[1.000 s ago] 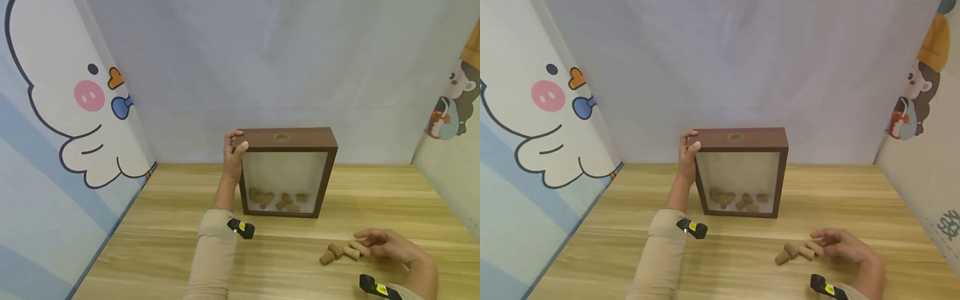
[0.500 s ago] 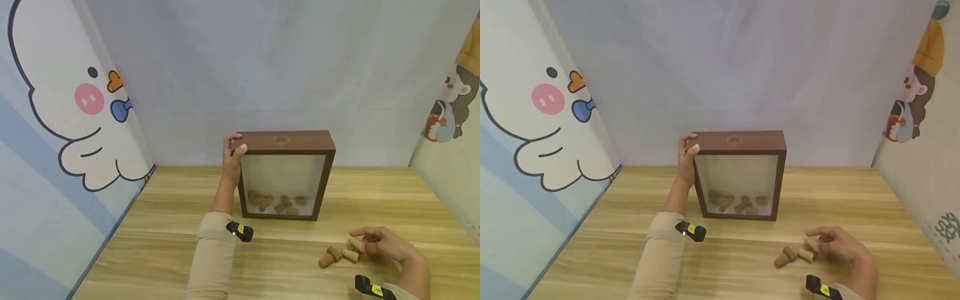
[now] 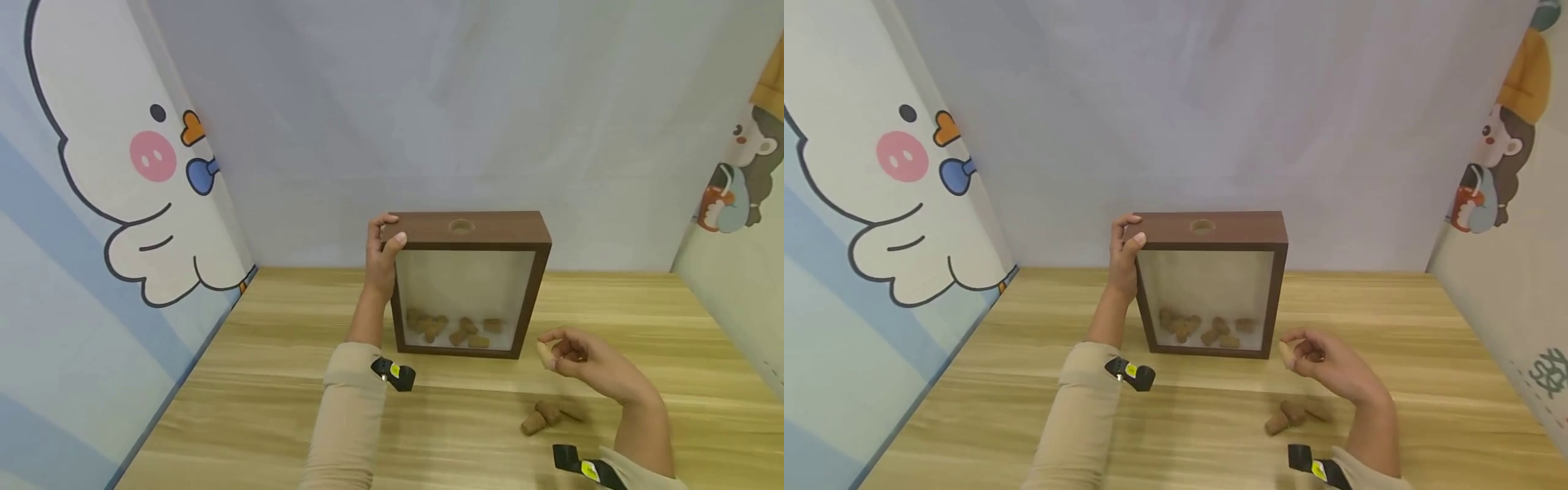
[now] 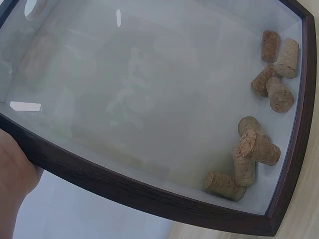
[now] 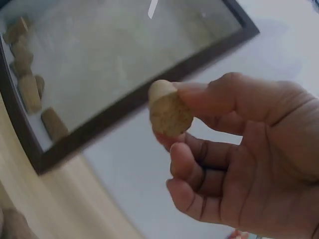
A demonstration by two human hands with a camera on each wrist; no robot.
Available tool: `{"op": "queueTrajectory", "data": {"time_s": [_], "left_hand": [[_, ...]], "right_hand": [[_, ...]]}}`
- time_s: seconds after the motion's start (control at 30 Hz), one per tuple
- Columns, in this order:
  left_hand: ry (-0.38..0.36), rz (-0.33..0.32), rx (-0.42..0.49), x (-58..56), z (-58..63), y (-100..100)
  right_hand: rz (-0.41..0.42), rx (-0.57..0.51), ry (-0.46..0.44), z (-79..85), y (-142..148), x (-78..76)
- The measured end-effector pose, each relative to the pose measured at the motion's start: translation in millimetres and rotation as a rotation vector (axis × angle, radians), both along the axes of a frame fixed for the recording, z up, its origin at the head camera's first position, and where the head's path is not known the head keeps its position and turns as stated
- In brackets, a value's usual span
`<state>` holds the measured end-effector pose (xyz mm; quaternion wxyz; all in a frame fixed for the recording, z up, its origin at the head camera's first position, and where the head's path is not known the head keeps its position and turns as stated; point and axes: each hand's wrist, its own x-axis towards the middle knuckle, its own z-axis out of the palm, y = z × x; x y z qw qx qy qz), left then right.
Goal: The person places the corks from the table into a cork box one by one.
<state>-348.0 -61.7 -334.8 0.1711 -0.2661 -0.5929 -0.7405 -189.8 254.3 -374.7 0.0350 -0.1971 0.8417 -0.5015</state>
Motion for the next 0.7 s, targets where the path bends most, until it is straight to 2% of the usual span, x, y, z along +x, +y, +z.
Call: {"op": "queueTrajectory", "data": {"time_s": [0.33, 0.53, 0.7], "left_hand": [[0.03, -0.021, 0.012, -2.8, 2.6, 4], [0.015, -0.012, 0.016, -1.7, 1.2, 3], [0.014, -0.024, 0.021, -2.0, 0.2, 2]], "right_hand": [[-0.022, -0.059, 0.175, 33.0, -44, -17.4], [-0.059, -0.095, 0.325, 57.8, -63, -21.3], [-0.051, -0.133, 0.435, 79.0, -74, -25.6]]}}
